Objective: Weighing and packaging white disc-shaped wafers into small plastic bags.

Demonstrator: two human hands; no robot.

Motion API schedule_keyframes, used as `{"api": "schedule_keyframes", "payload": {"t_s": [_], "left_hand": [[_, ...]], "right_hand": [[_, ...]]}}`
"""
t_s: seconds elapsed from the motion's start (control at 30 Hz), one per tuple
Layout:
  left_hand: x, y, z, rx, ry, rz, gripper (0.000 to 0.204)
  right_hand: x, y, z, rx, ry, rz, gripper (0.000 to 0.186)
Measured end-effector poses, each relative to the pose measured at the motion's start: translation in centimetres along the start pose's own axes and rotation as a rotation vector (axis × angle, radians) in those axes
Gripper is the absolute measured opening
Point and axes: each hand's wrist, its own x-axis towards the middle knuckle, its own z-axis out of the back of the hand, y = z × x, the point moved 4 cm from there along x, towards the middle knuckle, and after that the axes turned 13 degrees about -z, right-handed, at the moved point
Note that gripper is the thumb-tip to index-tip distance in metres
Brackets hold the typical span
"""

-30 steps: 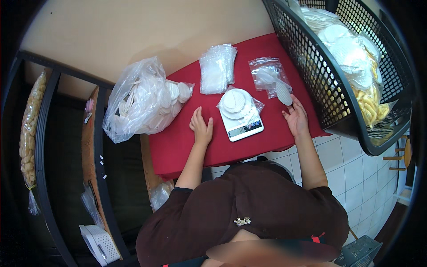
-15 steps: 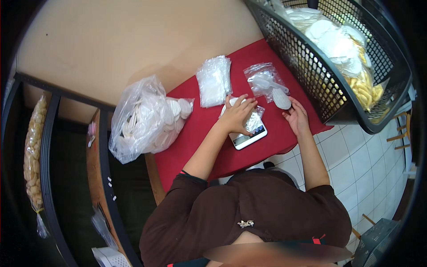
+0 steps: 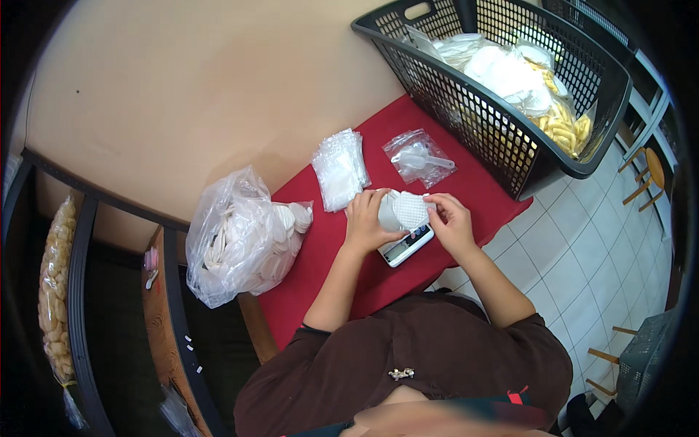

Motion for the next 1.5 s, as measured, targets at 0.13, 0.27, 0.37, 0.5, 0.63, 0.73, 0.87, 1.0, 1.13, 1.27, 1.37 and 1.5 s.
{"api": "schedule_keyframes", "payload": {"t_s": [0.13, 0.27, 0.37, 0.5, 0.63, 0.73, 0.87, 1.0, 1.13, 1.27, 1.37, 1.5], "left_hand": [[-2.3, -0.4, 1.5, 0.068, 0.007, 0.007, 0.097], [-4.8, -0.6, 3.6, 0.093, -0.061, 0.041, 0.099], [-6.7, -0.5, 5.1, 0.134, -0.098, 0.077, 0.099], [-9.4, 0.0, 6.3, 0.131, -0.141, 0.171, 0.092], [-11.3, -0.7, 7.6, 0.178, -0.243, 0.133, 0.081], [-12.6, -0.7, 7.5, 0.164, -0.233, 0.18, 0.077], [-13.6, -0.4, 6.9, 0.187, -0.258, 0.179, 0.08], [-13.5, -0.2, 6.8, 0.185, -0.237, 0.174, 0.082], [-13.8, 0.3, 6.1, 0.275, -0.244, 0.172, 0.085], [-14.4, 0.4, 5.6, 0.245, -0.247, 0.204, 0.101], [-14.4, 0.7, 5.8, 0.218, -0.274, 0.159, 0.12], [-16.3, 3.5, 5.0, 0.245, -0.309, 0.168, 0.112]], "right_hand": [[-0.9, 3.6, -3.0, -0.157, 0.041, 0.08, 0.02], [-1.9, 4.7, -6.2, -0.231, 0.044, 0.155, 0.02], [-2.6, 5.1, -8.5, -0.226, 0.049, 0.209, 0.022], [-4.5, 5.0, -12.2, -0.166, 0.233, 0.056, 0.019], [-6.0, 4.3, -14.4, -0.044, 0.358, -0.096, 0.017], [-6.4, 2.9, -15.0, -0.175, 0.383, -0.052, 0.013], [-7.1, 3.2, -15.4, -0.267, 0.399, 0.253, 0.011], [-7.1, 2.1, -15.0, -0.322, 0.486, 0.287, 0.016], [-8.1, 3.4, -15.4, -0.454, 0.501, 0.344, 0.019], [-6.9, 0.8, -15.2, -0.332, 0.369, 0.28, 0.017], [-4.4, -2.6, -14.6, 0.01, 0.401, 0.066, 0.013], [-0.2, -4.4, -11.4, 0.2, 0.236, -0.234, 0.018]]}}
